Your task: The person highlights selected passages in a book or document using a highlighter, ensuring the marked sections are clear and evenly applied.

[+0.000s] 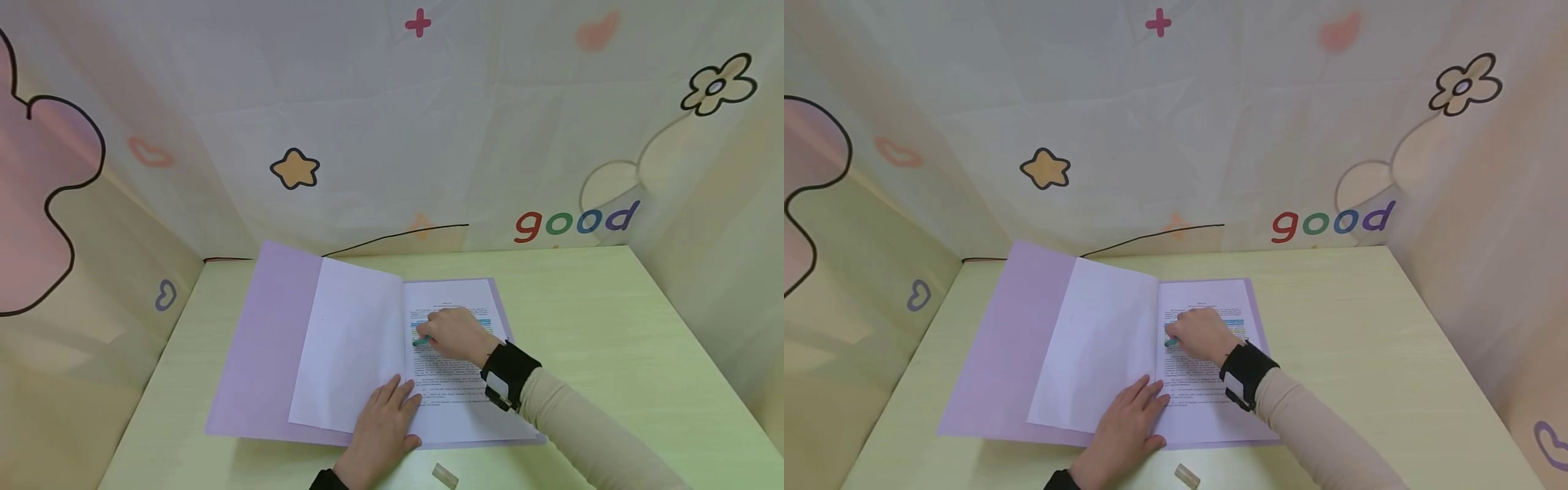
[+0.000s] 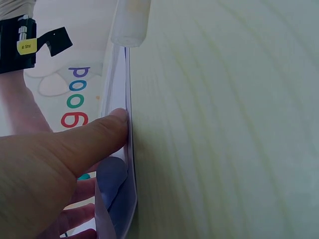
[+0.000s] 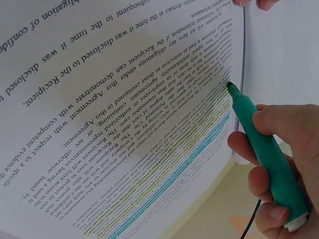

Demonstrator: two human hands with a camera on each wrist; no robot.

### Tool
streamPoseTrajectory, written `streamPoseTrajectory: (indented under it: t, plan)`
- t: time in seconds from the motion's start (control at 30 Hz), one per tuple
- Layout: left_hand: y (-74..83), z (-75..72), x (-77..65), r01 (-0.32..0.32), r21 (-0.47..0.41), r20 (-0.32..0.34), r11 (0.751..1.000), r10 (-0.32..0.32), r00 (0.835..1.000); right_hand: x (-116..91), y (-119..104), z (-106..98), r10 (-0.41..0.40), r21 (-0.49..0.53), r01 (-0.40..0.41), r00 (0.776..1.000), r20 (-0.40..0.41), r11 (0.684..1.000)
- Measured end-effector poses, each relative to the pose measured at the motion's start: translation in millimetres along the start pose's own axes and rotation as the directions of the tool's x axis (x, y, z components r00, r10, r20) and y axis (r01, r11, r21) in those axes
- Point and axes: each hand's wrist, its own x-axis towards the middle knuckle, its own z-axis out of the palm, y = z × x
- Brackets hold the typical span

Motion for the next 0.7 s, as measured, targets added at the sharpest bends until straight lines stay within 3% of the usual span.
streamPoseTrajectory:
  t: [0.23, 0.7]
  plan:
    - [0.5, -1.3, 0.8, 0.01, -0.014, 0.034, 1.0, -0.01, 0.999, -3.4, 3.4, 0.3, -0.001, 0.001, 0.001, 1.0, -0.005, 1.0]
    - [0.8, -1.0, 0.8, 0.014, -0.031, 0.033, 0.999, -0.013, 0.999, -9.3, 9.7, 0.9, 0.006, 0.001, -0.006, 1.0, -0.002, 1.0]
